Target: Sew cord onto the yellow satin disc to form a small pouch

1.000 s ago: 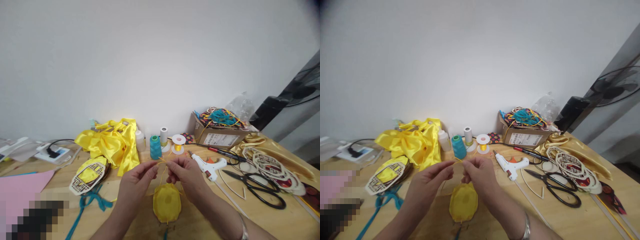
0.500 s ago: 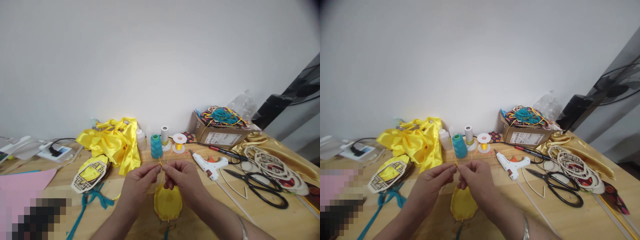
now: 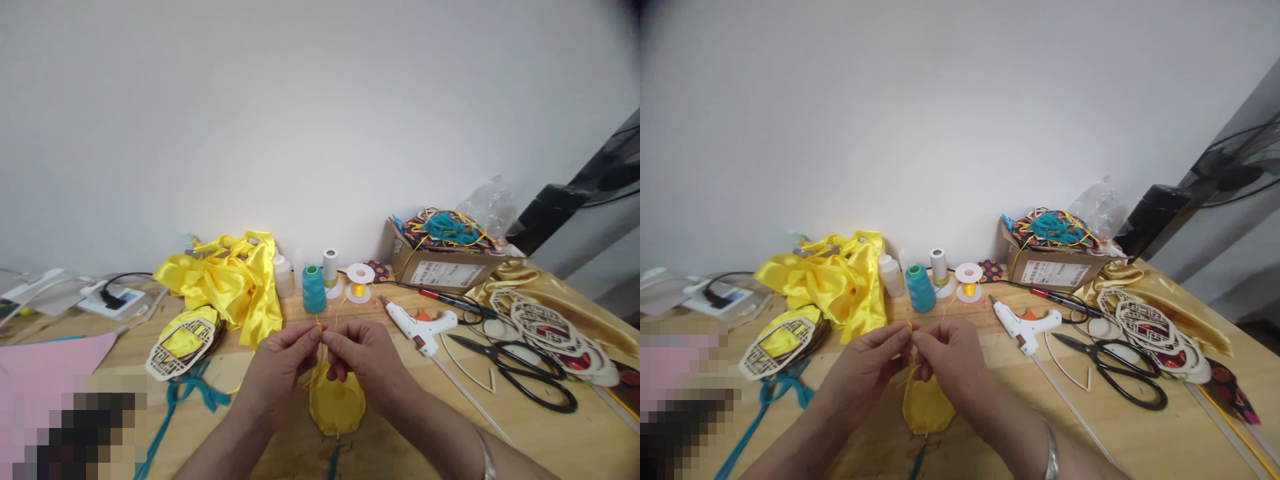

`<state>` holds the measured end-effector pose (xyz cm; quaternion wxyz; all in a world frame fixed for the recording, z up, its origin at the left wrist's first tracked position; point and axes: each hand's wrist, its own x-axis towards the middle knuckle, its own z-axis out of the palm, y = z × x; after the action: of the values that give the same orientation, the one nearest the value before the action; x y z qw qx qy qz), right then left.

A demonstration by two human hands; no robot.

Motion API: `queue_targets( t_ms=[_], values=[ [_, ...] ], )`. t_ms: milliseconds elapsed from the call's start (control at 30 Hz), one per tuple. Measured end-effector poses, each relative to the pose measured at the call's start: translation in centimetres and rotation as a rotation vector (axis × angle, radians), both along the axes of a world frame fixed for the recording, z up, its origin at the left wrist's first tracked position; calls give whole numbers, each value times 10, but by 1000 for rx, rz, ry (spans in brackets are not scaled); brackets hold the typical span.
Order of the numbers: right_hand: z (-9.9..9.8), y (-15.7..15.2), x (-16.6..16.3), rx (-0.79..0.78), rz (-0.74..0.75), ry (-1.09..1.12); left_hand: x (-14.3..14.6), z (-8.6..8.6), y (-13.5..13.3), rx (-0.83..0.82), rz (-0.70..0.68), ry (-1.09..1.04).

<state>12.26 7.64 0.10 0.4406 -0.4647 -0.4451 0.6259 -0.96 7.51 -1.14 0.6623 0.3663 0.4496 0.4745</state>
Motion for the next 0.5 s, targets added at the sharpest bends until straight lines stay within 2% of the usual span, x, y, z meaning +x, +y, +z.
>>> queue_targets(
  t_ms=[300,500],
  values=[
    [-2,0,2,16,27,-2,0,-2,0,16,-56,-75],
    [-5,0,4,55,54,-27,3,-1,-2,72,-7,-31]
  ],
)
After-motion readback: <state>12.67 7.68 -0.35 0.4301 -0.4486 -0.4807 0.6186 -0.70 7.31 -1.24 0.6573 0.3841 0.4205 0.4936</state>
